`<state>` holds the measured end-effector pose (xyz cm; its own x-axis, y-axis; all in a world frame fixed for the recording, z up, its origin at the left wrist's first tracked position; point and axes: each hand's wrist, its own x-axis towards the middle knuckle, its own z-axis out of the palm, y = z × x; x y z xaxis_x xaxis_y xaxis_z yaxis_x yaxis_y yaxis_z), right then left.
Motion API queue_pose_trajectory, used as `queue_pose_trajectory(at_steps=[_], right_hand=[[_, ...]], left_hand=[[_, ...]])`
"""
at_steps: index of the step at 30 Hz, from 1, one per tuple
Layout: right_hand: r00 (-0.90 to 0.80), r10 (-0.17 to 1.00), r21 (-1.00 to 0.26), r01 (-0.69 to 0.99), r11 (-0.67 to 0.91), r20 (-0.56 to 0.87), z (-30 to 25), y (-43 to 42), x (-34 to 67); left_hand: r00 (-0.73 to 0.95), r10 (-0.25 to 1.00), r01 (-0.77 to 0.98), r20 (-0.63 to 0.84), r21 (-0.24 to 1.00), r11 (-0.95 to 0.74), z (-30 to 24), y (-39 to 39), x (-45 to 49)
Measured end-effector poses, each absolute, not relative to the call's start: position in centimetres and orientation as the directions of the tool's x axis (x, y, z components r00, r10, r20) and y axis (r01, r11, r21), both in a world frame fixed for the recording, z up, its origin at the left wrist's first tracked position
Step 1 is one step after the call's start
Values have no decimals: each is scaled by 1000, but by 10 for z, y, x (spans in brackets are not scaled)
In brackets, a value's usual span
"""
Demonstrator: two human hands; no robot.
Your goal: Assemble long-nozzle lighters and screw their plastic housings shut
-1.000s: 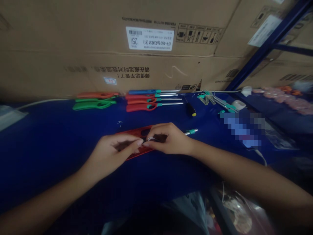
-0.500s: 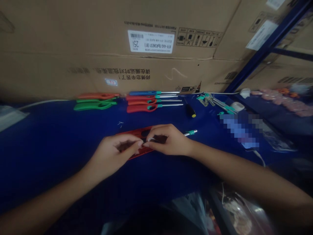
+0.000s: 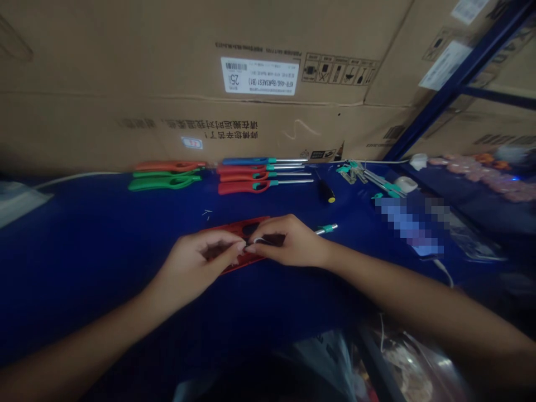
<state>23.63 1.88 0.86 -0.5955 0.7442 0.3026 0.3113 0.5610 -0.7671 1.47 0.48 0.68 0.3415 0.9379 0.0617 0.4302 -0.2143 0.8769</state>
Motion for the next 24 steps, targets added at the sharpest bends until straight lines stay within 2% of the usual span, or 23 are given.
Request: queue_pose_trajectory(at_steps=[10,15,24], right_hand=[[-551,780,-845,228,484,298,6,19,236],[-518,800,-852,229,471,304,4,18,236],[-502,810,-858,228,461,302,3,20,235]], left_hand=[[286,958,362,32,922,-139,18,2,19],[255,967,303,-18,951,-62,19,2,19],[278,960,264,-30,963,-46,17,3,17]])
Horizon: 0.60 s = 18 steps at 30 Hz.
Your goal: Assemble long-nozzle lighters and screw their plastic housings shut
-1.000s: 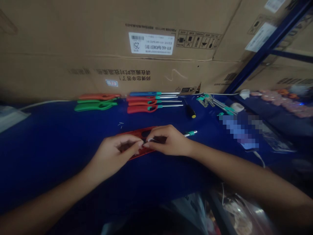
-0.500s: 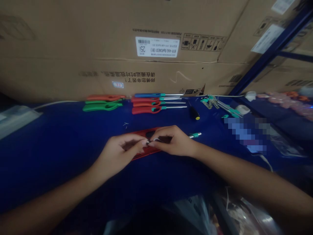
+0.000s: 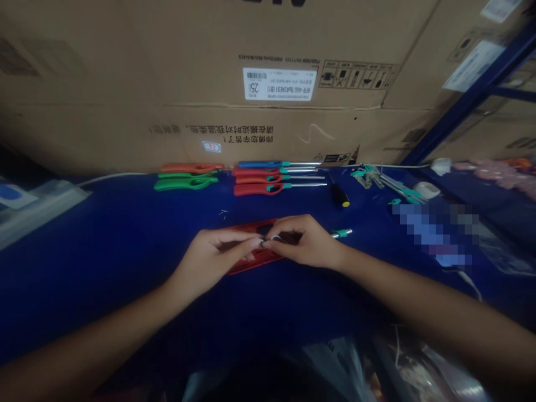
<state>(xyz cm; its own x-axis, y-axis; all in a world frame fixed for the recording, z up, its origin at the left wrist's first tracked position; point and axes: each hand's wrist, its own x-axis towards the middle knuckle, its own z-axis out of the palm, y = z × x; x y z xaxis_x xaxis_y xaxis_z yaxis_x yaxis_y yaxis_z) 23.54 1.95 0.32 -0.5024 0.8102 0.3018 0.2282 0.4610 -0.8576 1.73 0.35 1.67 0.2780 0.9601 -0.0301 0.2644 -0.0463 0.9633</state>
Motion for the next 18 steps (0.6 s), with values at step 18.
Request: queue_pose_trajectory(at_steps=[18], right_hand=[[-508,793,-819,259,513,336,4,18,235]], left_hand=[[284,957,240,-63,971,-8,11,4,15]])
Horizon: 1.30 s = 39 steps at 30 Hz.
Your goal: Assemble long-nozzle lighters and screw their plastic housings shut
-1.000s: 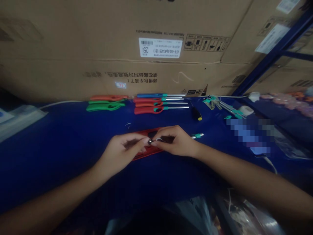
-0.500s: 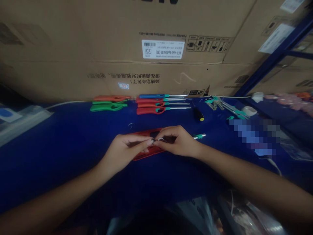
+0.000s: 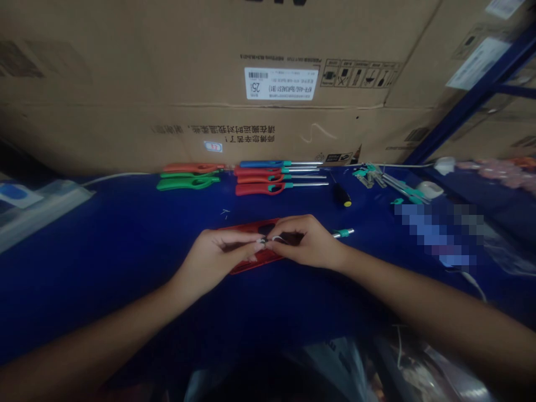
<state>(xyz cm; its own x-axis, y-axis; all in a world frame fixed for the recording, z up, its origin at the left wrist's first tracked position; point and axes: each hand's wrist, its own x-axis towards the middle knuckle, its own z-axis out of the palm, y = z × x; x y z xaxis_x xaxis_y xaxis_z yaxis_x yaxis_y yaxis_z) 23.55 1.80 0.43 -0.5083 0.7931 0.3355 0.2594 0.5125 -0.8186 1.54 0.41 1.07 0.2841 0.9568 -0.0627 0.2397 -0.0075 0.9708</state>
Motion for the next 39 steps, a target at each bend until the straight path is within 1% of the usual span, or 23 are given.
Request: queue_pose_trajectory(at_steps=[10,23,29,34,39], right_hand=[[-500,775,-774,280,567,387,4,18,236],[-531,724,-737,247,629,440,4,17,236],[-555,696,-719,232,655,455,3,17,238],[-568,679,-706,223,672,466,2,17,239],[-582,666,-705,210,678,467,3,17,240]], left_hand=[[312,949,243,-33,969,-46,6,5,13],[323,946,266,-28,962,-62,5,4,12],[360,933,296,22,945,-137,2,6,9],[411,899,298,150,910,-288,3,8,10],[416,893,317,173,892,-321,3,8,12]])
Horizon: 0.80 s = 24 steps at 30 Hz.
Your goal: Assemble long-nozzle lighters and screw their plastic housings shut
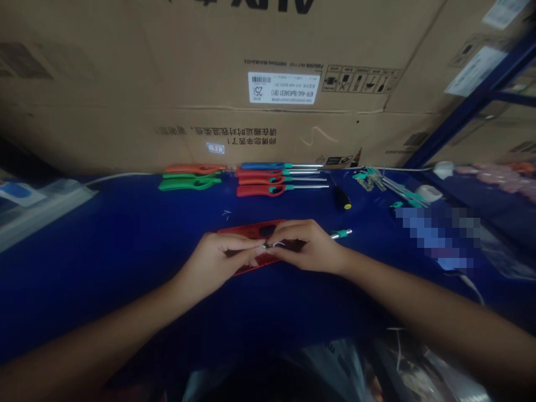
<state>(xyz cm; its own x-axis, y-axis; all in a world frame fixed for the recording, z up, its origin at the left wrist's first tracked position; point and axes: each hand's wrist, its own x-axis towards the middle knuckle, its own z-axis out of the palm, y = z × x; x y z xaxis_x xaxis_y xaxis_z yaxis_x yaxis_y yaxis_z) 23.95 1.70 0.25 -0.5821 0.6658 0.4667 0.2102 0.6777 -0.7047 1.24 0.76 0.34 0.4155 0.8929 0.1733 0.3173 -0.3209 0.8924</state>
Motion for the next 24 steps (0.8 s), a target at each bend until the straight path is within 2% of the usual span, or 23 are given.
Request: queue_pose_trajectory(at_steps=[10,16,24], right_hand=[[-507,736,-762,213,611,448,2,19,237],[-521,722,-750,212,627,456,2,19,238],[-548,709,-738,224,636,444,1,18,238]], left_hand=[[329,926,297,184,911,-287,6,4,13],[323,931,258,170,930,-260,6,7,12],[346,932,295,112,929,-222,0,8,12]])
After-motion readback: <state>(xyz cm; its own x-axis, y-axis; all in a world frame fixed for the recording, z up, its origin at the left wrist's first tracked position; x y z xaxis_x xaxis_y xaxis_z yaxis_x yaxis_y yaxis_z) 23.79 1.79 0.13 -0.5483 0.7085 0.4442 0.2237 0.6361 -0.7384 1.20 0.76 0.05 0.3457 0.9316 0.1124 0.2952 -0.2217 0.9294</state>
